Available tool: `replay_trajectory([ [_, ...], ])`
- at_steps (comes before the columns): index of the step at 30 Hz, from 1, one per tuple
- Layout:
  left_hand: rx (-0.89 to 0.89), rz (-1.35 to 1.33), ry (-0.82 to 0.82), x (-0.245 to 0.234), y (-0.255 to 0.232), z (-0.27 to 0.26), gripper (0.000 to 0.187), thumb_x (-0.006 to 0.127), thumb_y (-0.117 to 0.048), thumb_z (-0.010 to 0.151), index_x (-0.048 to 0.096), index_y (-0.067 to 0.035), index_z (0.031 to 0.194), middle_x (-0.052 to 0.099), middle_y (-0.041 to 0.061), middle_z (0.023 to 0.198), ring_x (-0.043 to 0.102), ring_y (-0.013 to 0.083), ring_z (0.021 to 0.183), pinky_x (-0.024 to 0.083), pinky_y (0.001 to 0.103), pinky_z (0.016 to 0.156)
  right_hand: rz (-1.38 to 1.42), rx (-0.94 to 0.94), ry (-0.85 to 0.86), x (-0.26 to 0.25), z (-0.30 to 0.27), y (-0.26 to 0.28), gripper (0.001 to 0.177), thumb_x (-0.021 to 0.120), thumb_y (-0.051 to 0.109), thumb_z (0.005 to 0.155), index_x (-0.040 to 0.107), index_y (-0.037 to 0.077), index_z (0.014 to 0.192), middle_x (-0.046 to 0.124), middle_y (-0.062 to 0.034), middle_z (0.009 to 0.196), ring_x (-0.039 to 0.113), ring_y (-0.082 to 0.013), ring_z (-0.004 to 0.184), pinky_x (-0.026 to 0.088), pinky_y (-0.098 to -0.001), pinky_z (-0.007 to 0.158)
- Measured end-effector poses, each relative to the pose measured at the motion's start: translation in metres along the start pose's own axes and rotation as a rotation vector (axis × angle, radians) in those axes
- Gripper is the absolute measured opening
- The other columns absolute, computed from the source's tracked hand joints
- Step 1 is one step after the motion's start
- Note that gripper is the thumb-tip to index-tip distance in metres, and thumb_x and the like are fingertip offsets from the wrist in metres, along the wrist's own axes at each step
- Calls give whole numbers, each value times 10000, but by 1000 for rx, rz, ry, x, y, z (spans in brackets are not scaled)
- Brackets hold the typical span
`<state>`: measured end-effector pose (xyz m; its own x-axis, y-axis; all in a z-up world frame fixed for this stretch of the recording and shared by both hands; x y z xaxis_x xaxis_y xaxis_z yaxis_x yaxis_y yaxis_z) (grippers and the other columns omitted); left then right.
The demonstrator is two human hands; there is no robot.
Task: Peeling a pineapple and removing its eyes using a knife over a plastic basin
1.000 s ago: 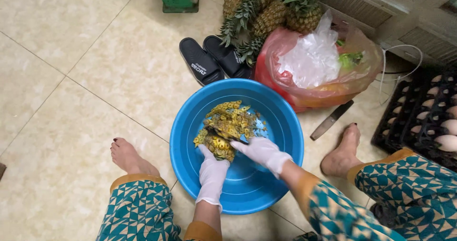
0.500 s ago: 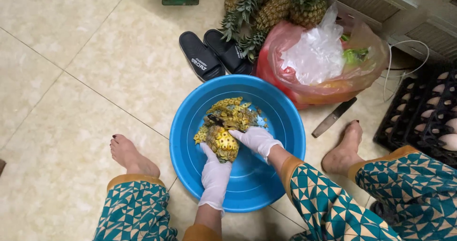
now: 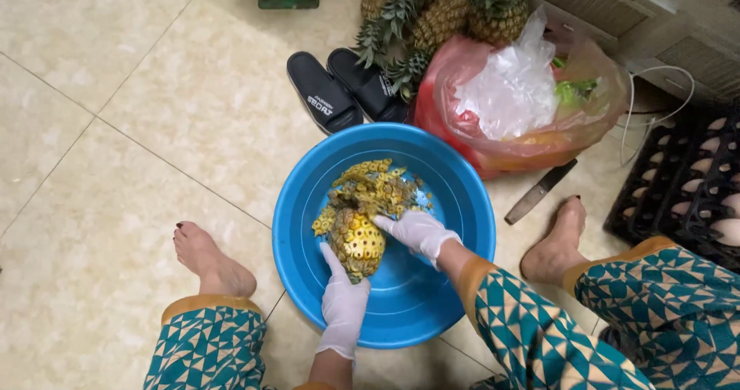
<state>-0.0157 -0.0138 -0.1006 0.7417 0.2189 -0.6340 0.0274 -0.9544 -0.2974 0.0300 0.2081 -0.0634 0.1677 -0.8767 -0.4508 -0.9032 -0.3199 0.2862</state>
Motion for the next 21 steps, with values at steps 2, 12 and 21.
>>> replay_trajectory([
  [2,-18,-29,7,-1,1,-2,1218,691,-348,852,-203,-331,1679,697,202,1214,696,457,1059,554,527,911,11,27,27,3,6,5,873,409,875,880,630,51,695,650,-152,591,670,-323,600,535,-440,771],
  [12,-61,-78,38,-7,0,-13,1181,664,-323,844,-168,-376,1681,690,215,1244,669,490,1097,522,545,957,-53,31,22,0,-6,-21,875,362,902,845,626,82,695,690,-149,629,717,-337,672,537,-445,823],
  [21,-60,-93,31,-7,4,-8,1146,654,-406,855,-137,-367,1684,687,186,1302,663,484,1131,516,553,967,235,39,97,1,12,-10,902,369,873,872,679,57,646,624,-126,518,516,-196,425,390,-302,455],
])
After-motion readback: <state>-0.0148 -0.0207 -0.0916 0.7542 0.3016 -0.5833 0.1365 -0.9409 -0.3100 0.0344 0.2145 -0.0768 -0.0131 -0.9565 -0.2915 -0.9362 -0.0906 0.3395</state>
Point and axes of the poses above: each hand's wrist, its own z-axis towards the middle knuckle, its own x-axis out of the palm, y = z × x, the point moved 8 cm from there along z, towards the middle knuckle
